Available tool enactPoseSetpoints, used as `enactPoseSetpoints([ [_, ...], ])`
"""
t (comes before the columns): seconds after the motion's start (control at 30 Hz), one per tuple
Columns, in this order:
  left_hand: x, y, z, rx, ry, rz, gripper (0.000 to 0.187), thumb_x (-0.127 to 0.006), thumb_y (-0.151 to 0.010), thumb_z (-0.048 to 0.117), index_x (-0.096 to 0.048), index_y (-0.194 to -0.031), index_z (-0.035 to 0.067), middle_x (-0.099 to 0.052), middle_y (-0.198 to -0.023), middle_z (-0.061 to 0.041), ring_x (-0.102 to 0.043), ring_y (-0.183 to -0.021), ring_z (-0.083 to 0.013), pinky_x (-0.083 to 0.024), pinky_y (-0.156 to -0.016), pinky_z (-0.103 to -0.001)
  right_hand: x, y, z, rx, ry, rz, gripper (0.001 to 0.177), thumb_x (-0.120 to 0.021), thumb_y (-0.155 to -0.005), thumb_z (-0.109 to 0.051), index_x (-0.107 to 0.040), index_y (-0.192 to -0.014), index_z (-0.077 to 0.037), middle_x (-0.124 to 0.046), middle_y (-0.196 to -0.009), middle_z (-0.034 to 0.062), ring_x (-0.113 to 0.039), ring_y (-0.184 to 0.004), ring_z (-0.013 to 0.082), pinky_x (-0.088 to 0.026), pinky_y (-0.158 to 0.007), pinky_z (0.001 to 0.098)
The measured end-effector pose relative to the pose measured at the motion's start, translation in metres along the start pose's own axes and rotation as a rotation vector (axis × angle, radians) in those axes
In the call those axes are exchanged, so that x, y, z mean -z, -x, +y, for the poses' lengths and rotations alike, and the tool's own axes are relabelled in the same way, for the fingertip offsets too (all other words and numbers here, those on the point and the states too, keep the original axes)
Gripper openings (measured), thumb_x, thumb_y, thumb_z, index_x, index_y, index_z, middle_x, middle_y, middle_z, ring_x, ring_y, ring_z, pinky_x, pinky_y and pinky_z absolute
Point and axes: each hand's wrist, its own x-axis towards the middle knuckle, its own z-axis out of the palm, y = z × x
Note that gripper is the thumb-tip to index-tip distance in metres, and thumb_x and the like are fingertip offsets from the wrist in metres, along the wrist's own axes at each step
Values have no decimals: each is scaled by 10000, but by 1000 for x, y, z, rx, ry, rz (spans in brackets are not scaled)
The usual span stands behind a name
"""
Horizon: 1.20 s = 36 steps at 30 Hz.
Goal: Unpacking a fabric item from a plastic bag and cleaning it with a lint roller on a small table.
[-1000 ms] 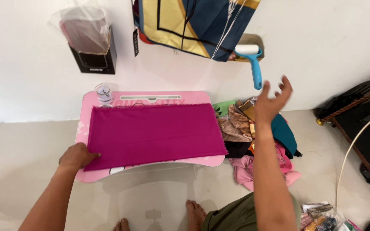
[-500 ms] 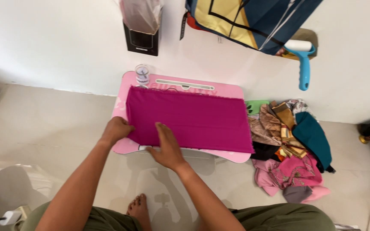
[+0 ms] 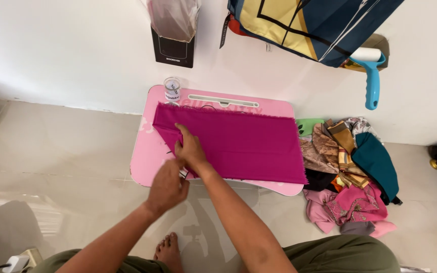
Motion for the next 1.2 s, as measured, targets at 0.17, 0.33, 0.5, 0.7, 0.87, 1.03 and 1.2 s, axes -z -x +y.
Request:
enactPoseSetpoints([
  [0.17,-55,22,39,-422,-208,-441,337,-572,-799,176,-616,-1099,31,-595,-1033,-160,-565,-1066,-349,-417,-976,-470,26,-19,27,79,-85,-15,600,-647,-827,-71,-640,-1406,-230,-671,-1366,98,-577,-1328,343,-453,-1130,471],
  [0.33,-34,-38,132,-398,-340,-531,471,-565,-899,310,-639,-1261,17,-637,-1243,-213,-535,-1214,-414,-237,-1167,-612,66,7,-37,137,-169,-74,560,-597,-859,-8,-696,-1345,-268,-702,-1334,59,-584,-1334,326,-454,-1140,471],
  [0.5,-96,-7,112,-271,-523,-641,750,-613,-886,511,-457,-1457,50,-489,-1492,-203,-385,-1429,-374,-163,-1243,-559,116,35,0,305,-221,95,430,-630,-883,33,-763,-1230,-183,-754,-1212,97,-641,-1241,310,-485,-1098,440],
  [0.7,-146,29,84,-317,-576,-584,773,-588,-912,311,-287,-1565,27,-484,-1470,-182,-470,-1352,-331,-310,-1149,-491,188,110,124,47,-300,523,340,-698,-859,48,-808,-1132,-121,-782,-1135,118,-684,-1158,262,-508,-1031,405],
  [0.87,-157,25,103,-402,-628,-611,660,-645,-887,243,-423,-1474,40,-602,-1269,-161,-553,-1168,-331,-366,-1037,-506,194,149,186,-283,-528,643,369,-664,-869,62,-785,-1188,-79,-760,-1156,108,-657,-1098,180,-520,-969,345],
  [1.03,-152,19,134,-313,-658,-639,739,-663,-864,247,-381,-1503,4,-597,-1238,-188,-555,-1115,-353,-414,-960,-494,200,135,204,-281,-390,566,363,-746,-802,16,-825,-1116,-150,-783,-1087,97,-709,-1068,207,-556,-899,343],
  [1.2,-147,12,158,-179,-745,-735,635,-612,-924,217,-393,-1495,46,-621,-1180,-124,-555,-1108,-315,-384,-1003,-492,237,136,195,-210,-229,626,358,-768,-779,-2,-834,-1088,-171,-778,-1053,118,-707,-1058,235,-543,-913,349],
])
